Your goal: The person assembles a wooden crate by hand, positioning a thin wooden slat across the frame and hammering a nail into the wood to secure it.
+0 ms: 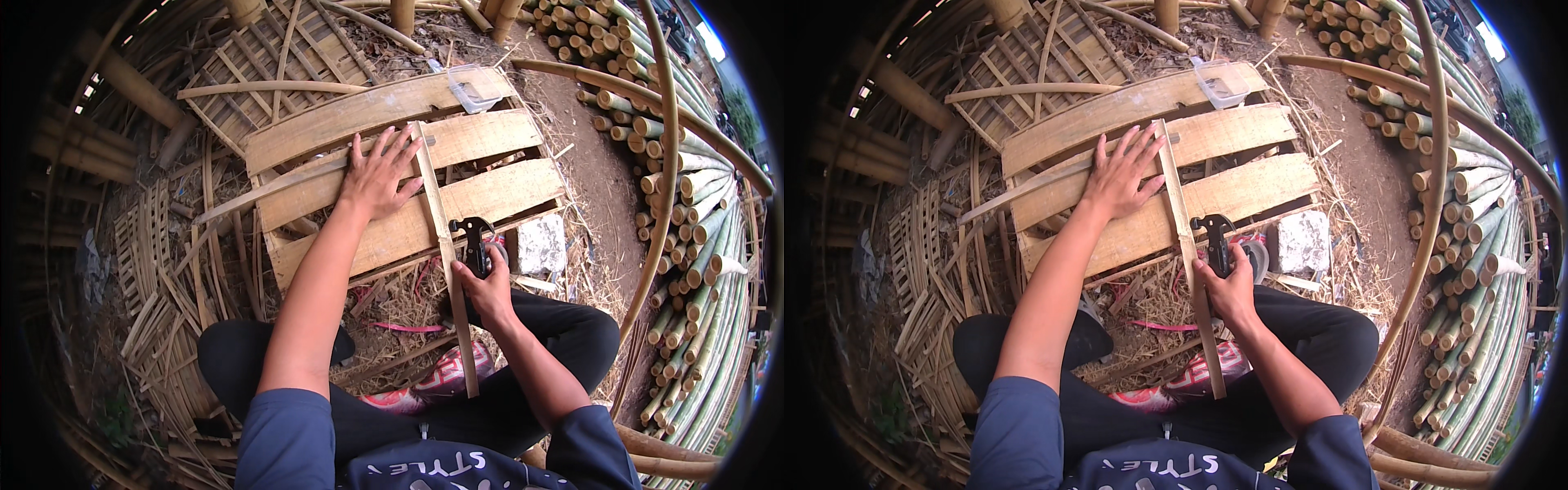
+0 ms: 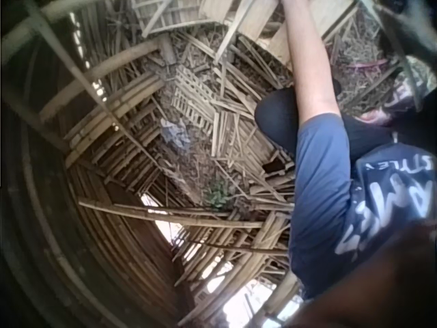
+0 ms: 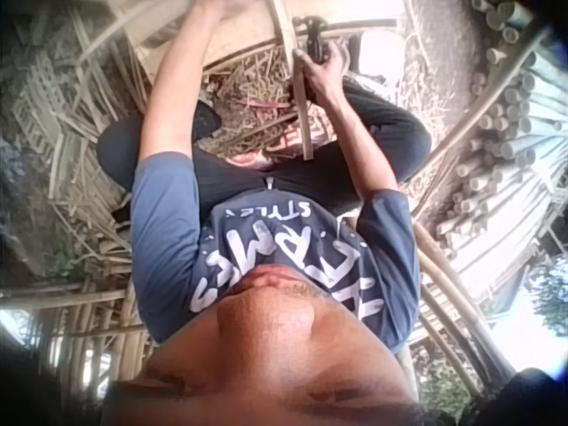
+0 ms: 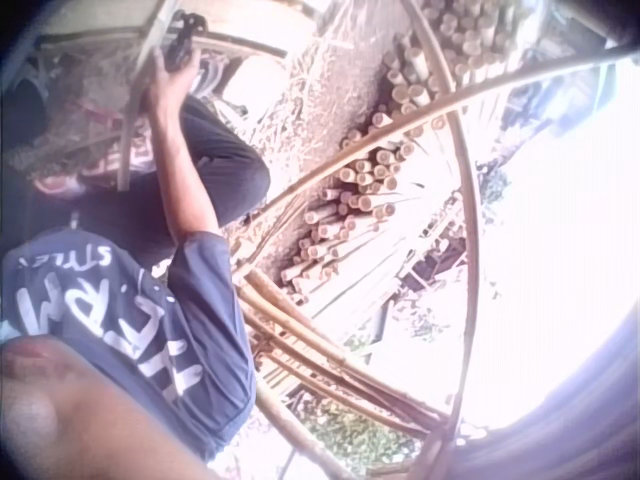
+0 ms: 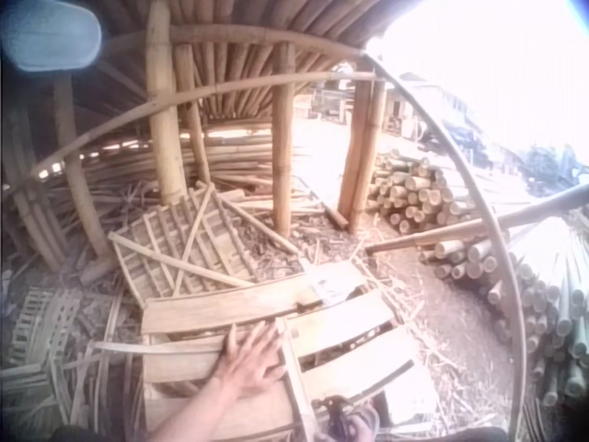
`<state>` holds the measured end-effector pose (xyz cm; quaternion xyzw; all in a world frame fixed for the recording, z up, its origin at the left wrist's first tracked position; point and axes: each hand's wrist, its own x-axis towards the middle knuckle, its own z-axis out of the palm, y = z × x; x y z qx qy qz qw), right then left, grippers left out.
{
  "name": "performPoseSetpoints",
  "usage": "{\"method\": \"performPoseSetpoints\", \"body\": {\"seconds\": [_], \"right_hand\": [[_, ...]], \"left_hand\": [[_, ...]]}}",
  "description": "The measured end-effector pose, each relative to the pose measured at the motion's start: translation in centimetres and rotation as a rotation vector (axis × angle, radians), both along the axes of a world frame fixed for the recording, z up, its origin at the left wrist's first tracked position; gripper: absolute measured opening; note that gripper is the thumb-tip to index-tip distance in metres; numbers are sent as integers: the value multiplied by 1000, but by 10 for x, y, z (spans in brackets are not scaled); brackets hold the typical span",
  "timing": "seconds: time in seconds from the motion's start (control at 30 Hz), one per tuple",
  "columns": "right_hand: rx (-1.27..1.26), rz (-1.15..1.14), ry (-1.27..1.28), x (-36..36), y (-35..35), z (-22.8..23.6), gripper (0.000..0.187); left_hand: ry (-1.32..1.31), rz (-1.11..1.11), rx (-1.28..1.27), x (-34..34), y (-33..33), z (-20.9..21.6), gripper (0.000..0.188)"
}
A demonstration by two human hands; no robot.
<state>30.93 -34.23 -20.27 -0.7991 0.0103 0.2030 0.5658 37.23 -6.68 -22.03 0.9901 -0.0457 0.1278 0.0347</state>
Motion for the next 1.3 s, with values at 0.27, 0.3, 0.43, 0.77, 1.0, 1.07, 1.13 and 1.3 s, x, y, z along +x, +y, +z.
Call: {"method": "performPoseSetpoints", "body": {"seconds": [0.27, 0.3, 0.43, 0.77, 1.0, 1.07, 1.13, 1.3], "right_hand": [[88, -22, 19, -1, -3, -6, 29], [88, -23, 20, -1, -3, -5, 29], [37, -33, 22, -1, -6, -5, 33], [-15, -152, -145, -6, -5, -17, 27], [-83, -155, -359, 5, -5, 5, 30], [-102, -136, -367, 3, -5, 3, 32], [-136, -81, -401, 0, -4, 4, 35], [-228, -14, -449, -4, 2, 21, 42]], "left_hand": [[13, 8, -16, 0, -3, 2, 72], [4, 5, -14, 1, -2, 1, 71], [33, 12, -7, 1, -2, 2, 70], [27, 9, -24, 0, -1, 2, 69], [32, 12, -27, 1, -1, 3, 69], [22, 11, -25, 1, -1, 3, 70], [23, 12, -28, 3, -3, 3, 69], [21, 21, -29, 2, -2, 2, 69]]}}
